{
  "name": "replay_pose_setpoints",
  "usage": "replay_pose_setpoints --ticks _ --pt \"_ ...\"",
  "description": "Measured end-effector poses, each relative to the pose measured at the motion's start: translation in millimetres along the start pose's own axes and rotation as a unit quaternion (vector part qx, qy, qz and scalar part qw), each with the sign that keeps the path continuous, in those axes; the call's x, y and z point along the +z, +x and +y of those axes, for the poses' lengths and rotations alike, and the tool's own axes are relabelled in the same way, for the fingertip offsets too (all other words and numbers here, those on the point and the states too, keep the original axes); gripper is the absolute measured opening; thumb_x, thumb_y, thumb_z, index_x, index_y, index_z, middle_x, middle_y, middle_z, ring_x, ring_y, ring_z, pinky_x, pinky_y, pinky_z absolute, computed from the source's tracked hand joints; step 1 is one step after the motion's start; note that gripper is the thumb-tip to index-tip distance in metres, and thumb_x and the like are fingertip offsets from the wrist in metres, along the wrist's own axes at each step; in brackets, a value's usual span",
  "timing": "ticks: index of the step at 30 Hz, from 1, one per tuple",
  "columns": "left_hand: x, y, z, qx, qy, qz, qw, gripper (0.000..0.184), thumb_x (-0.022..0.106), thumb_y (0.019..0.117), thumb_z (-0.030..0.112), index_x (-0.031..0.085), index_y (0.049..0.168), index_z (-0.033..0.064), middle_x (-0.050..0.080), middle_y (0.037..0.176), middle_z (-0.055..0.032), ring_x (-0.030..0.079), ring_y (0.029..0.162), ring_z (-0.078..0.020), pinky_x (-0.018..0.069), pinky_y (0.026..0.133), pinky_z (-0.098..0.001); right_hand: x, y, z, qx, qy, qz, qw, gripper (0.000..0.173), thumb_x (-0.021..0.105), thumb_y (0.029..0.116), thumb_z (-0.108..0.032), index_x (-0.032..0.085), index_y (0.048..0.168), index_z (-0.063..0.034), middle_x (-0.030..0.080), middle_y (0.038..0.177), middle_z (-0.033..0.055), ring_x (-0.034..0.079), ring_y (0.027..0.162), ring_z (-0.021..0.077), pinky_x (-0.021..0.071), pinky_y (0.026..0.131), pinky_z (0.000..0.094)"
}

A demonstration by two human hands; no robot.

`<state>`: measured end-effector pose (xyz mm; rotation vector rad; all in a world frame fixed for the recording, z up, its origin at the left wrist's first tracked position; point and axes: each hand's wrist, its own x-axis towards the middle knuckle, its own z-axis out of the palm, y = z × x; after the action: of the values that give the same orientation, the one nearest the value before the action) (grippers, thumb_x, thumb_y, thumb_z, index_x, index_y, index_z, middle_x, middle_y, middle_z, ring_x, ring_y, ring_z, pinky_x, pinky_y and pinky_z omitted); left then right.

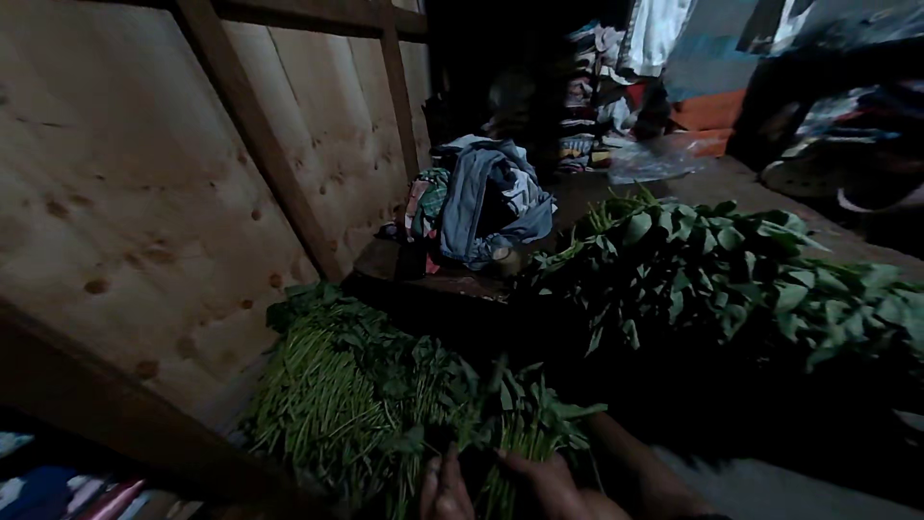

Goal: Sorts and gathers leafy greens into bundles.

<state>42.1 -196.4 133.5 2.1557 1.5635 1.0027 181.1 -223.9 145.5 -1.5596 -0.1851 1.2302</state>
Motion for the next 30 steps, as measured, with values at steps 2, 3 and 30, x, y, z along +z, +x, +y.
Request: replay_pose_setpoints --ticks 2,3,30 --pt "12.6 -11.9 4.1 0.063 0.015 0.030 0.997 0.025 0.062 0.0931 0.000 0.075 0.114 -0.0045 0.072 0.099 -0.0251 0.072 0.092 -0.0406 0.0594 0.086 -0.0499 2.2 -1.5 -0.7 -0.001 0.034 -0.003 0.999 0.054 0.083 0.0857 -0.011 0.055 0.128 0.0063 0.071 0.102 0.0175 0.072 0.090 0.0246 0.0606 0.083 0.0428" --pt "16.6 -16.8 5.3 0.087 0.018 0.036 0.995 0.024 0.064 0.0912 0.000 0.076 0.112 -0.0027 0.073 0.096 -0.0224 0.072 0.090 -0.0380 0.0602 0.084 -0.0468 2.8 -1.5 0.2 -0.004 0.057 -0.004 0.998 0.051 0.081 0.0866 -0.010 0.055 0.127 0.0065 0.072 0.100 0.0173 0.072 0.089 0.0244 0.0612 0.082 0.0426" --pt "50.7 55.9 -64.2 0.018 0.199 -0.511 0.836 0.043 0.046 0.1070 0.030 0.072 0.110 -0.0041 0.070 0.115 -0.0264 0.067 0.113 -0.0426 0.0507 0.097 -0.0598 4.4 36.4 -8.0 0.006 -0.003 0.258 0.966 0.079 0.086 0.0842 -0.025 0.042 0.140 0.0106 0.065 0.114 0.0272 0.067 0.103 0.0365 0.0553 0.088 0.0544"
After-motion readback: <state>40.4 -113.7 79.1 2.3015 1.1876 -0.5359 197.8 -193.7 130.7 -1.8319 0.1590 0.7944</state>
